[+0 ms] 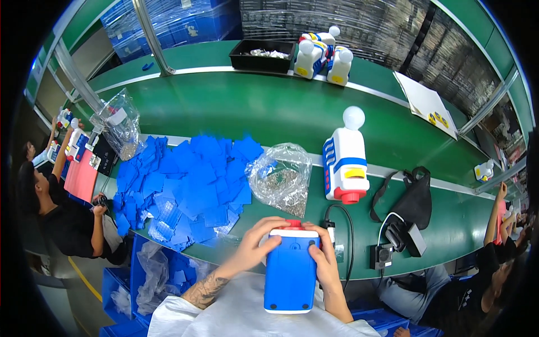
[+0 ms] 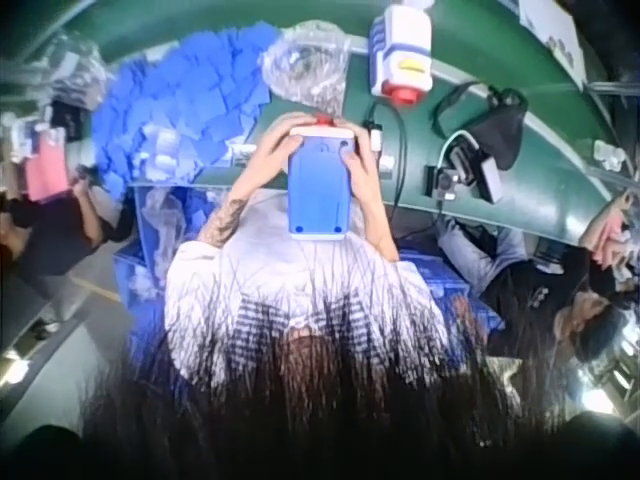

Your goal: Assembling plastic toy trains on a factory assembly line using an electric screwdriver and placing them into bags.

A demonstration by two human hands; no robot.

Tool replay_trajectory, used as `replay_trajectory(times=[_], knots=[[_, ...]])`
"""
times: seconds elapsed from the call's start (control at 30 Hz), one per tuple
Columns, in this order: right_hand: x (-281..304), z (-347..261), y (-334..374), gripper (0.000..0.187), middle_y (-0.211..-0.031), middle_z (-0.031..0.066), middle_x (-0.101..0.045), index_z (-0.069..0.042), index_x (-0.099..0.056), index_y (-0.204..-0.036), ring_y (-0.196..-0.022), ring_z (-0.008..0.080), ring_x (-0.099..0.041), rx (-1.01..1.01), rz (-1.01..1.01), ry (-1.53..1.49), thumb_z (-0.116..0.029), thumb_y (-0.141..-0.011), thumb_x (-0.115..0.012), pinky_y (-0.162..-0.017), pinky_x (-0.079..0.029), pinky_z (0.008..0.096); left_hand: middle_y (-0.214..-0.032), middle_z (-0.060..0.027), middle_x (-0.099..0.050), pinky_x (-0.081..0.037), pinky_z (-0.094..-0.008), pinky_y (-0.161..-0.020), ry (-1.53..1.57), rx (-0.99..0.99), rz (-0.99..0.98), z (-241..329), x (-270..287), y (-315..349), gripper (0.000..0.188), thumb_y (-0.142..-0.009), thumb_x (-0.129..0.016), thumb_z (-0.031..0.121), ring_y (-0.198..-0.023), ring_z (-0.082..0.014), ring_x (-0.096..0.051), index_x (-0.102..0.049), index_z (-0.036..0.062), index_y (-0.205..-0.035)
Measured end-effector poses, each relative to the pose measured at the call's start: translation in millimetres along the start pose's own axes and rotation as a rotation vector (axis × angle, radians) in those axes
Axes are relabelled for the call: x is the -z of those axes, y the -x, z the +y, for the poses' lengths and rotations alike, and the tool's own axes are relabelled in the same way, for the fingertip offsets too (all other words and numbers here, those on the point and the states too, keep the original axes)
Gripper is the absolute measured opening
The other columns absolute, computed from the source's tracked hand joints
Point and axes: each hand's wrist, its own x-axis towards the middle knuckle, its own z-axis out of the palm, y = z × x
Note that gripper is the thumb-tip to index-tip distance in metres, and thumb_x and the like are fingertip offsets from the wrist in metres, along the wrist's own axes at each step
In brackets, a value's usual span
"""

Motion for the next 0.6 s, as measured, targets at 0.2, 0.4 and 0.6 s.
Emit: replay_trajectory(times=[0.2,0.4,0.6], knots=[[22.9,-12.2,-11.9,0.033,-0.122,0.0161,-0.048,-0.002,-0.057,-0.109,-0.114,0.0293,-0.045,0.087,0.01,0.323,-0.027,-0.089,-0.047,-0.096,-0.033,0.0362,-0.095,-0.0142,-0.061,-0.047,-0.0292,-0.077,-0.178,0.093,0.156,-34.3,22.3,-74.6,0.02,-0.08,-0.057,0.002,-0.09,-0.0229,-0.06,-0.06,0.0009,-0.1],[47.2,4.3,-24.2,0.045,-0.098,0.0201,-0.057,-0.004,-0.049,-0.115,-0.091,0.037,-0.056,-0.144,0.357,1.133,-0.027,-0.078,-0.062,-0.079,-0.045,0.0437,-0.086,-0.0171,-0.056,-0.048,-0.04,-0.074,-0.979,-0.11,0.084,-104.8,26.8,-119.2,0.019,-0.07,-0.058,0.0,-0.085,-0.0327,-0.056,-0.064,0.0033,-0.088],[64.2,39.7,-11.3,0.048,-0.078,0.023,-0.062,-0.002,-0.053,-0.105,-0.075,0.0386,-0.061,-0.347,0.285,1.231,-0.037,-0.075,-0.065,-0.068,-0.048,0.0429,-0.087,-0.0184,-0.055,-0.049,-0.0424,-0.075,-1.091,-0.043,0.002,-102.7,22.9,-128.0,0.01,-0.07,-0.055,0.002,-0.087,-0.0346,-0.056,-0.063,0.0018,-0.076]])
